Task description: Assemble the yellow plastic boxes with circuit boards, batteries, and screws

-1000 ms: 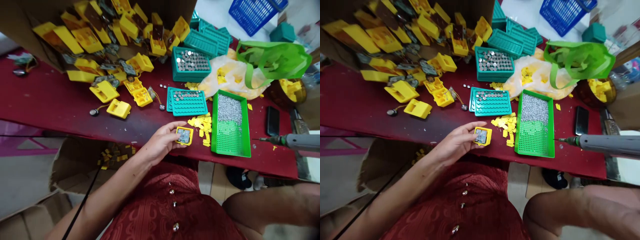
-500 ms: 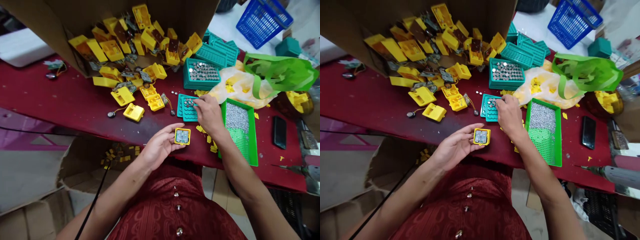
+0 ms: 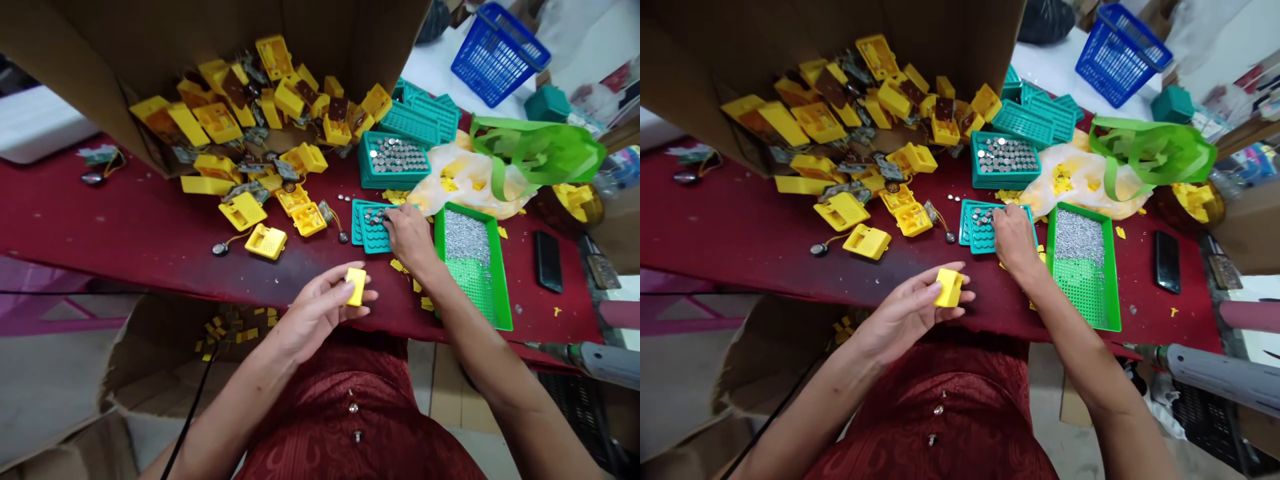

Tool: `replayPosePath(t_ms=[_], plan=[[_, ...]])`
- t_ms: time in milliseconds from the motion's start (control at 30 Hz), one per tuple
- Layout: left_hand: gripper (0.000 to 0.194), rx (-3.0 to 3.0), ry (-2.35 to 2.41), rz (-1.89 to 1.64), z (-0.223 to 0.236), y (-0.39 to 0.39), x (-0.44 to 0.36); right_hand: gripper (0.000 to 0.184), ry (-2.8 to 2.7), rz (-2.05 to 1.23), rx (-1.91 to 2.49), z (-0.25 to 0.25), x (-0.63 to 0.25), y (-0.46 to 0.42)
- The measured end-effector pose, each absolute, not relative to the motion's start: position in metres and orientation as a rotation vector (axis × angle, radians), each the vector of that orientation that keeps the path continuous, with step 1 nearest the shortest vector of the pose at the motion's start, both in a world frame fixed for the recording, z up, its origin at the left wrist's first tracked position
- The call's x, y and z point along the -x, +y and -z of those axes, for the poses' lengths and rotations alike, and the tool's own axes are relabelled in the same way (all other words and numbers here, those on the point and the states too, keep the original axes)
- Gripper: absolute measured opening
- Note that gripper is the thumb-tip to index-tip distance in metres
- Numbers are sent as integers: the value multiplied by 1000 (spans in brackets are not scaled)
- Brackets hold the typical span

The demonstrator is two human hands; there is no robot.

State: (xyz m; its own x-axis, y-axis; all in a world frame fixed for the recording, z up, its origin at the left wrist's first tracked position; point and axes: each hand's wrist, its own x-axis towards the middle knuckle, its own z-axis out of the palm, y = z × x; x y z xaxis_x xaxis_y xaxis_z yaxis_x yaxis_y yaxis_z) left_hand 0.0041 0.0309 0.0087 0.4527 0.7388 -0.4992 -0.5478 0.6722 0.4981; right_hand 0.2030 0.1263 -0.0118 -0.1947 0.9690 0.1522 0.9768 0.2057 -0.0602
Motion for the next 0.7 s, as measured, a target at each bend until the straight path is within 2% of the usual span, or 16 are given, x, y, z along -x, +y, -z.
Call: replayPosePath(t_ms=[233, 700], plan=[[26, -267, 743, -832, -4, 30, -4, 28, -2297, 126, 1906, 7, -201, 121], [31, -319, 774, -847, -2, 28, -7, 35, -2358, 142, 1852, 12, -185, 111]])
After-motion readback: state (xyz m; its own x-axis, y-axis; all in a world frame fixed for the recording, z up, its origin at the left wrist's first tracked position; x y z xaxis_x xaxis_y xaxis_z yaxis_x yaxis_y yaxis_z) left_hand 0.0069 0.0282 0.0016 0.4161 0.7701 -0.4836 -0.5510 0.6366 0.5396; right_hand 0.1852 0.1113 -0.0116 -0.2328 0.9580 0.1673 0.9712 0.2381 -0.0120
